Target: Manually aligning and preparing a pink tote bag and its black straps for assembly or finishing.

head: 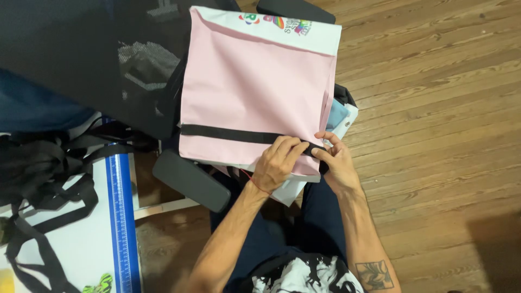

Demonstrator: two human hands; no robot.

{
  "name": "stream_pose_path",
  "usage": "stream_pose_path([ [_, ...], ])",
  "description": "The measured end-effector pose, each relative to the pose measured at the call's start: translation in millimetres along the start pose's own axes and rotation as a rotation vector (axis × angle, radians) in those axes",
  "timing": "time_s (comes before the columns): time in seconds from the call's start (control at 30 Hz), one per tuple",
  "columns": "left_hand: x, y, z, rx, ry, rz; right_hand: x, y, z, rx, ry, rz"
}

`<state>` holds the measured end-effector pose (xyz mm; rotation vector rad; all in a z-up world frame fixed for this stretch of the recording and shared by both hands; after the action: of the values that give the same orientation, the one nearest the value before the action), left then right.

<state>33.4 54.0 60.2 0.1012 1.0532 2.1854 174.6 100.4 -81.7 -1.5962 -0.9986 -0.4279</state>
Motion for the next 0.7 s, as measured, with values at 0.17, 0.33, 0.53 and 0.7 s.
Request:
stream_pose_path([
  [0.17, 10, -10, 0, 0.109, 0.184, -0.130, -7, 9, 1, -0.024, -0.013, 0.017],
  [0.33, 5, -17, 1, 0.170, 0.112, -0.019, 6, 2, -1, -0.020, 0.076, -0.146],
  [0.53, 8, -15, 6, 0.157, -0.004, -0.034, 12, 5, -2, 0.003, 0.154, -0.289],
  [0.7, 17, -41, -2, 0.303, -0.099, -0.086, 16, 0, 4, 0.058, 0.107, -0.314],
])
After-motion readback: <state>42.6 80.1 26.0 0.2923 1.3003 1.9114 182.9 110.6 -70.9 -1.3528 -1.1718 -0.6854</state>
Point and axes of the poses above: each hand's wrist, its own z-axis towards the middle knuckle, its own y-axis out of the back of the hand, x = y × z, the point moved 9 cm from there along z, towards the middle knuckle, and after that the axes turned 6 degrees about z, right-handed, at the moved point
